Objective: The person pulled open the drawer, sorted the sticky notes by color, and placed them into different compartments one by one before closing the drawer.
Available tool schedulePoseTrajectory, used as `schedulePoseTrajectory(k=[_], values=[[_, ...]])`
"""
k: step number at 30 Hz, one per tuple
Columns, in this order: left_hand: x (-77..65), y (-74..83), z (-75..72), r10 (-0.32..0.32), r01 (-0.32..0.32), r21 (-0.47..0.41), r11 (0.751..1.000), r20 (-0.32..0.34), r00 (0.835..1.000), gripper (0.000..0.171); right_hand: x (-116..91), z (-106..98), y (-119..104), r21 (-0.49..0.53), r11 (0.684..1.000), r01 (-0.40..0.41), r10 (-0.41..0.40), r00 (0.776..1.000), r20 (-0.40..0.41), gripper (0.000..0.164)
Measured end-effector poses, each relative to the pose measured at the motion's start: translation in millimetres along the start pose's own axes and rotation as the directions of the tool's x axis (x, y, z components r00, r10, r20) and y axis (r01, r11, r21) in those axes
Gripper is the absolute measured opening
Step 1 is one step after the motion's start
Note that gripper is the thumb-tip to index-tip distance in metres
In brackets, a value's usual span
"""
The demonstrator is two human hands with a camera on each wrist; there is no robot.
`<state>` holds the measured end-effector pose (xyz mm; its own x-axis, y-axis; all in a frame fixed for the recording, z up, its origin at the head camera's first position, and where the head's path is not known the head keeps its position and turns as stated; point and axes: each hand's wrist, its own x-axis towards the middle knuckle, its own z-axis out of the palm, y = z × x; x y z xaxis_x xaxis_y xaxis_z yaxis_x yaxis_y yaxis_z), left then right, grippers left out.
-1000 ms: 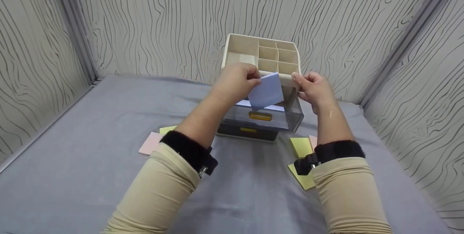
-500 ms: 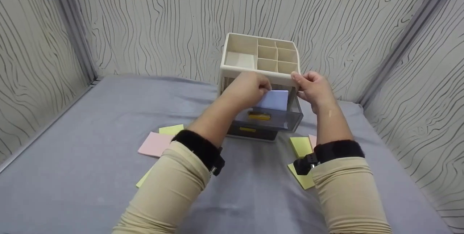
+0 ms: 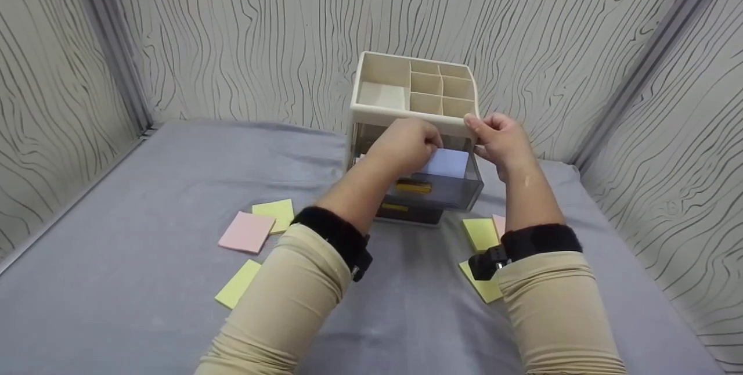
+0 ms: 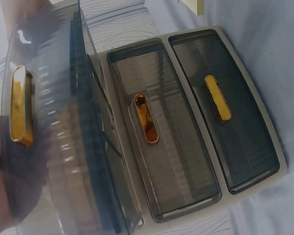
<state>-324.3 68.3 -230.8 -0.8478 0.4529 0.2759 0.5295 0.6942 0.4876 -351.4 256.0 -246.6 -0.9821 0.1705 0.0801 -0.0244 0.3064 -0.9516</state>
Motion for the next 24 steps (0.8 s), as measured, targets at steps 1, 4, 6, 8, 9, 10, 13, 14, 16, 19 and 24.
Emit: schedulePoseTrajectory(k=[1, 4, 6, 8, 9, 10, 13, 14, 16, 19, 24], values=[[0.1, 0.6, 0.3, -0.007, 0.006, 0.006, 1.0, 0.001, 1.0, 0.018, 0.0, 0.0, -0.2, 0.002, 1.0, -0.001, 0.001, 1.0, 0.001, 0.042], [-0.2, 1.8, 0.6, -0.034, 0.034, 0.014, 0.999, 0.006, 0.999, 0.013, -0.2, 0.8, -0.7, 0.004, 1.0, 0.0, 0.0, 1.0, 0.0, 0.041], [-0.7, 2.0, 0.4, -0.05, 0.05, 0.022, 0.998, 0.01, 0.999, 0.009, -0.2, 1.5, -0.8, 0.008, 1.0, 0.001, -0.001, 1.0, 0.0, 0.041], [-0.9, 2.2, 0.4, -0.06, 0.06, 0.024, 0.998, 0.018, 0.998, 0.006, -0.2, 1.9, -0.7, 0.004, 1.0, 0.003, -0.003, 1.0, -0.003, 0.041], [-0.9, 2.1, 0.5, -0.063, 0.062, 0.026, 0.998, 0.023, 0.998, 0.005, -0.4, 1.9, -0.5, 0.003, 1.0, 0.004, -0.004, 1.0, -0.005, 0.041], [-0.9, 2.1, 0.6, -0.064, 0.063, 0.026, 0.998, 0.029, 0.998, 0.006, -0.8, 1.9, -0.5, -0.002, 1.0, 0.005, -0.005, 1.0, -0.007, 0.042], [-0.3, 2.0, 1.5, -0.067, 0.065, 0.028, 0.997, 0.045, 0.997, 0.013, -1.5, 1.2, -0.2, -0.017, 1.0, 0.009, -0.009, 1.0, -0.015, 0.044], [-0.1, 2.0, 1.8, -0.07, 0.068, 0.03, 0.997, 0.05, 0.996, 0.015, -1.5, 1.0, 0.0, -0.02, 1.0, 0.01, -0.01, 1.0, -0.017, 0.045], [0.5, 2.1, 2.4, -0.075, 0.073, 0.042, 0.996, 0.058, 0.995, 0.019, -1.8, 0.9, 0.1, -0.025, 1.0, 0.012, -0.012, 1.0, -0.018, 0.046], [1.6, 2.4, 3.2, -0.077, 0.071, 0.08, 0.994, 0.073, 0.994, 0.023, -1.9, 0.5, 0.3, -0.02, 1.0, 0.012, -0.012, 1.0, -0.02, 0.046], [2.3, 2.0, 3.5, -0.062, 0.048, 0.141, 0.989, 0.102, 0.993, 0.025, -2.2, 0.0, 0.7, -0.013, 1.0, 0.007, -0.007, 1.0, -0.026, 0.044]])
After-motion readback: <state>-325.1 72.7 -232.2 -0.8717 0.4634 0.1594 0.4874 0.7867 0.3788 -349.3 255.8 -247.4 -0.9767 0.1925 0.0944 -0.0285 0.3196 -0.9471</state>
